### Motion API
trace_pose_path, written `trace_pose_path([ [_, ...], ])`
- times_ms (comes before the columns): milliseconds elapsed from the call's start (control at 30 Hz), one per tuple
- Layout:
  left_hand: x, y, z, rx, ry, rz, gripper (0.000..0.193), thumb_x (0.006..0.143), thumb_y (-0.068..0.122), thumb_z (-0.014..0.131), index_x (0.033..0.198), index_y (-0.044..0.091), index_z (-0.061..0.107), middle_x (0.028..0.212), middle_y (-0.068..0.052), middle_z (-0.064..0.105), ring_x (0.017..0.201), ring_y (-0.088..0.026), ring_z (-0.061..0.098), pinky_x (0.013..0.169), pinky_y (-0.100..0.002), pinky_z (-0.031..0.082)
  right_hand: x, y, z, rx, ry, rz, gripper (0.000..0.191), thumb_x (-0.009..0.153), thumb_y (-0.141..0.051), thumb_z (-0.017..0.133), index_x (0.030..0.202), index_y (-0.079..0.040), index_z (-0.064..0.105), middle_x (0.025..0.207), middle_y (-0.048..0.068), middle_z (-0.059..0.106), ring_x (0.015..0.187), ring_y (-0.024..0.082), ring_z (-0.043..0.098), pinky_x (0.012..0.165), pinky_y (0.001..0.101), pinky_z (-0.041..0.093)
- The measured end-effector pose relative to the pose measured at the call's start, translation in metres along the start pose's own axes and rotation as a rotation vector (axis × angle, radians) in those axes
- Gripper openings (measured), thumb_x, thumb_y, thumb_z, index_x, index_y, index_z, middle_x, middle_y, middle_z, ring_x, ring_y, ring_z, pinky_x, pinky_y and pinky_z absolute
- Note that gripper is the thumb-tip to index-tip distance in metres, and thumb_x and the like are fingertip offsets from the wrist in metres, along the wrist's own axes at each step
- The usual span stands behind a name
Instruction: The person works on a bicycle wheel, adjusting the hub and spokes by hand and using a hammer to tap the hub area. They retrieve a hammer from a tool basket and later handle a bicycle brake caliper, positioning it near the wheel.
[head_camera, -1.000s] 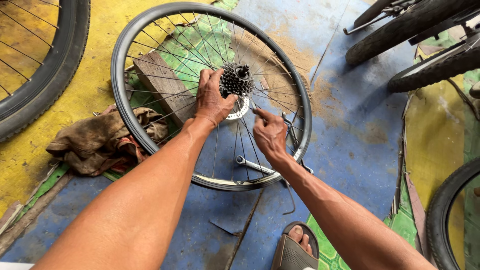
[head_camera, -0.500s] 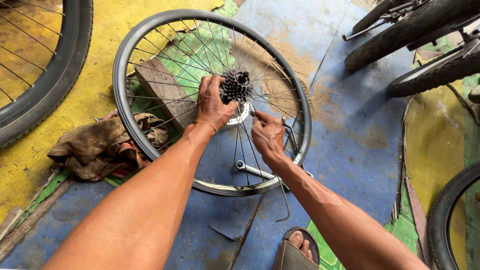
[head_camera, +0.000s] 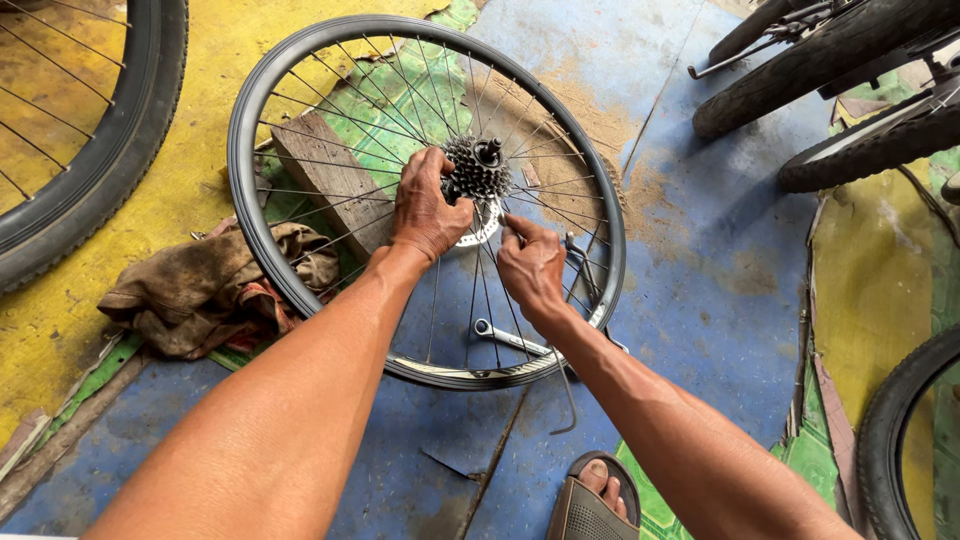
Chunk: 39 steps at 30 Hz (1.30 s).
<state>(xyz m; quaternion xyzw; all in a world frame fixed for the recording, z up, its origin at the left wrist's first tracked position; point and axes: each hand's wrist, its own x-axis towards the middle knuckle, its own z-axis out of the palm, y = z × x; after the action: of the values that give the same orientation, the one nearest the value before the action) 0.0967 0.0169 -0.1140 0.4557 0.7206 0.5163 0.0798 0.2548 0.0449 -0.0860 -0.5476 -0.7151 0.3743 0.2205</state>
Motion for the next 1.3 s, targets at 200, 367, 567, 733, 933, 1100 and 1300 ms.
trace_pose_path([
  [200, 0.0030, -0.0007, -0.0006, -0.040, -0.022, -0.094, 0.037, 0.075, 0.009, 0.065, 0.109, 0.003, 0.053, 0.112, -0.017, 0.057, 0.110, -0.035, 0.058, 0.098, -0.044, 0.048, -0.0027, -0.0015, 0.0097, -0.043, -0.046, -0.023, 0.037, 0.097, -0.010, 0.052, 0.129, -0.011, 0.069, 0.077, 0.010, 0.074, 0.047, 0.009, 0.052, 0.036, 0.0268, 0.041],
  [367, 0.0064, -0.0017, 0.0002, -0.061, 0.030, 0.019, 0.072, 0.069, 0.010, 0.065, 0.137, -0.004, 0.044, 0.119, -0.021, 0.054, 0.115, -0.036, 0.055, 0.105, -0.042, 0.045, 0.0018, 0.0009, 0.0052, -0.031, -0.022, -0.029, 0.033, 0.098, -0.015, 0.053, 0.125, -0.011, 0.072, 0.080, 0.008, 0.076, 0.049, 0.009, 0.054, 0.038, 0.0246, 0.043],
  [567, 0.0034, -0.0001, 0.0042, -0.004, -0.006, -0.064, 0.051, 0.071, 0.016, 0.065, 0.119, 0.001, 0.056, 0.120, -0.020, 0.053, 0.116, -0.034, 0.054, 0.105, -0.042, 0.046, 0.0025, 0.0042, 0.0028, 0.045, 0.023, -0.028, 0.035, 0.097, -0.013, 0.053, 0.126, -0.010, 0.072, 0.079, 0.008, 0.076, 0.052, 0.008, 0.056, 0.042, 0.0267, 0.045],
  [733, 0.0038, -0.0018, 0.0049, -0.001, 0.111, 0.083, 0.039, 0.070, 0.015, 0.069, 0.104, 0.001, 0.054, 0.122, -0.021, 0.054, 0.116, -0.037, 0.053, 0.103, -0.045, 0.046, -0.0020, 0.0052, 0.0030, -0.115, -0.053, -0.179, 0.037, 0.098, -0.011, 0.051, 0.128, -0.010, 0.073, 0.078, 0.008, 0.076, 0.052, 0.008, 0.058, 0.045, 0.0258, 0.048],
  [933, 0.0020, -0.0013, 0.0036, -0.040, -0.029, -0.077, 0.047, 0.078, 0.014, 0.077, 0.114, 0.006, 0.048, 0.114, -0.015, 0.059, 0.115, -0.033, 0.055, 0.101, -0.046, 0.046, -0.0006, 0.0041, 0.0011, 0.032, -0.018, -0.071, 0.033, 0.097, -0.016, 0.054, 0.125, -0.009, 0.072, 0.080, 0.004, 0.075, 0.051, 0.005, 0.057, 0.041, 0.0225, 0.048],
  [1100, 0.0016, 0.0014, -0.0001, -0.054, -0.053, -0.121, 0.057, 0.078, 0.012, 0.078, 0.124, 0.006, 0.046, 0.122, -0.017, 0.059, 0.118, -0.036, 0.054, 0.103, -0.046, 0.044, 0.0021, 0.0023, 0.0027, -0.025, -0.086, -0.009, 0.036, 0.098, -0.014, 0.052, 0.129, -0.010, 0.069, 0.074, 0.009, 0.072, 0.047, 0.010, 0.049, 0.036, 0.0263, 0.040],
  [1300, 0.0028, -0.0009, 0.0017, -0.026, -0.011, -0.026, 0.072, 0.078, 0.008, 0.076, 0.143, 0.003, 0.044, 0.140, -0.021, 0.056, 0.130, -0.038, 0.051, 0.113, -0.044, 0.039, 0.0009, 0.0045, 0.0007, -0.063, -0.081, -0.118, 0.034, 0.098, -0.014, 0.053, 0.126, -0.009, 0.072, 0.076, 0.005, 0.073, 0.050, 0.008, 0.055, 0.039, 0.0249, 0.045],
])
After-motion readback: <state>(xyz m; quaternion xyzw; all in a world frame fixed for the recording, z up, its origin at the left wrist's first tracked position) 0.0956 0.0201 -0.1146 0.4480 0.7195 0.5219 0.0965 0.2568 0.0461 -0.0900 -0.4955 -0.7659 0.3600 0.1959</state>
